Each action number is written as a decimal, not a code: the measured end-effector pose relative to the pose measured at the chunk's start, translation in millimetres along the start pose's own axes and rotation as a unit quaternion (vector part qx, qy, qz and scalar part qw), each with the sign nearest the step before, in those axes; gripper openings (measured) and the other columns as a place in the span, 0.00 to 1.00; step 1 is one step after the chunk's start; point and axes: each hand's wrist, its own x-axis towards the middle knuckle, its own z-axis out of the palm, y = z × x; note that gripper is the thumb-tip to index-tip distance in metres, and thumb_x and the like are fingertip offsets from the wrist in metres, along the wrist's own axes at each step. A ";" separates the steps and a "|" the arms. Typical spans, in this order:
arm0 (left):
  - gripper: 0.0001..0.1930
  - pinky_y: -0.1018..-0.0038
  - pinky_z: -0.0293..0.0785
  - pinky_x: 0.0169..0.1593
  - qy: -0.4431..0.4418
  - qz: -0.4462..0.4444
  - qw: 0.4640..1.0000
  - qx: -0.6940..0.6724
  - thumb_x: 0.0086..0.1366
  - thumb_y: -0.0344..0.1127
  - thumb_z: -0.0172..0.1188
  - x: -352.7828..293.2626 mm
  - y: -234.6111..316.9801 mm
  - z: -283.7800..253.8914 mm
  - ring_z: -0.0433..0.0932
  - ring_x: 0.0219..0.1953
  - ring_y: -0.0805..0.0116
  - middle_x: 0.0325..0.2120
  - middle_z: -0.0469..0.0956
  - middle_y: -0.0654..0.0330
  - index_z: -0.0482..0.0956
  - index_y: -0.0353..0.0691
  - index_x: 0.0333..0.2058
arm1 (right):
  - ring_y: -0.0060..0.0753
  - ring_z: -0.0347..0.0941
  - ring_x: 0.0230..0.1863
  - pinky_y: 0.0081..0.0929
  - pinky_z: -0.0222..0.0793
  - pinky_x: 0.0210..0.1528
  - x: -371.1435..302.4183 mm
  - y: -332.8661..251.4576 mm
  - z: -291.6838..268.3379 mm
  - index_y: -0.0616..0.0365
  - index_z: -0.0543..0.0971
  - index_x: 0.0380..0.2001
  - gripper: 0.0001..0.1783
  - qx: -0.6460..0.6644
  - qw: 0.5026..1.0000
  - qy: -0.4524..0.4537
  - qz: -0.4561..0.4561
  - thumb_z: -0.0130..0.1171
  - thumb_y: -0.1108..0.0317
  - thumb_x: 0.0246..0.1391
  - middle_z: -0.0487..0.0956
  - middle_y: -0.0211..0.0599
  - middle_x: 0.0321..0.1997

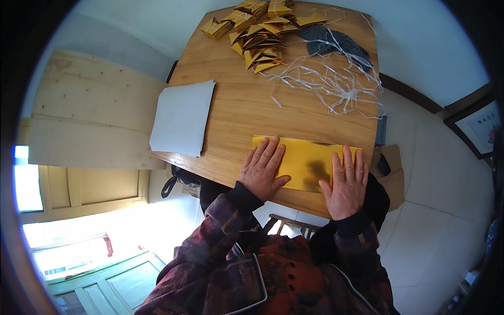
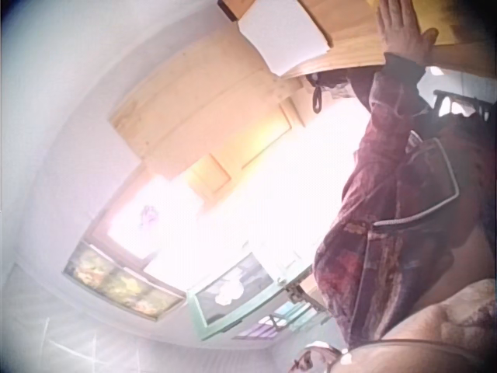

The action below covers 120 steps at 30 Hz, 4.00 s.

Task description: The person folds a sheet of gold-colored paper by hand on a low wooden table, pressing creases and shaping it into a triangular packet. They repeat the folding process on a second sheet, creating similar finished units.

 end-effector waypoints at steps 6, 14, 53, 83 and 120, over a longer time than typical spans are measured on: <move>0.42 0.52 0.43 0.69 0.014 -0.015 1.000 0.010 0.57 0.53 0.63 -9.7 -4.8 3.9 0.46 0.71 0.50 0.70 0.49 0.54 0.58 0.45 0.66 | 0.57 0.42 0.74 0.57 0.42 0.70 3.0 -3.4 -7.1 0.53 0.63 0.64 0.44 -0.003 1.000 -0.019 0.008 0.69 0.56 0.46 0.51 0.42 0.74; 0.41 0.52 0.37 0.70 0.005 -0.027 0.999 0.042 0.58 0.57 0.59 -9.5 -5.2 6.5 0.43 0.72 0.51 0.70 0.49 0.54 0.58 0.46 0.67 | 0.57 0.42 0.74 0.57 0.43 0.70 3.8 -2.4 -7.8 0.54 0.63 0.64 0.43 0.006 1.000 -0.023 0.013 0.69 0.57 0.46 0.52 0.42 0.73; 0.31 0.56 0.54 0.66 0.036 0.186 0.982 0.027 0.56 0.38 0.63 -40.4 38.9 33.5 0.58 0.67 0.57 0.66 0.60 0.59 0.68 0.57 0.60 | 0.37 0.54 0.70 0.50 0.46 0.69 -83.4 -9.7 -5.6 0.57 0.70 0.58 0.33 0.006 0.999 0.024 -0.033 0.65 0.67 0.46 0.63 0.34 0.68; 0.06 0.70 0.73 0.37 0.104 0.005 0.969 -0.222 0.53 0.26 0.66 6.4 41.1 16.3 0.75 0.39 0.59 0.35 0.72 0.53 0.78 0.33 0.22 | 0.46 0.66 0.58 0.39 0.64 0.55 -37.6 15.9 -15.8 0.58 0.74 0.26 0.09 0.167 0.968 0.176 0.061 0.66 0.74 0.44 0.72 0.41 0.55; 0.09 0.63 0.72 0.42 0.062 -0.020 0.983 -0.169 0.51 0.29 0.68 13.3 46.4 10.4 0.74 0.40 0.52 0.34 0.72 0.52 0.75 0.35 0.22 | 0.48 0.47 0.73 0.53 0.38 0.72 -57.9 -36.0 14.0 0.59 0.65 0.62 0.48 0.087 0.995 0.025 -0.052 0.69 0.49 0.38 0.58 0.42 0.71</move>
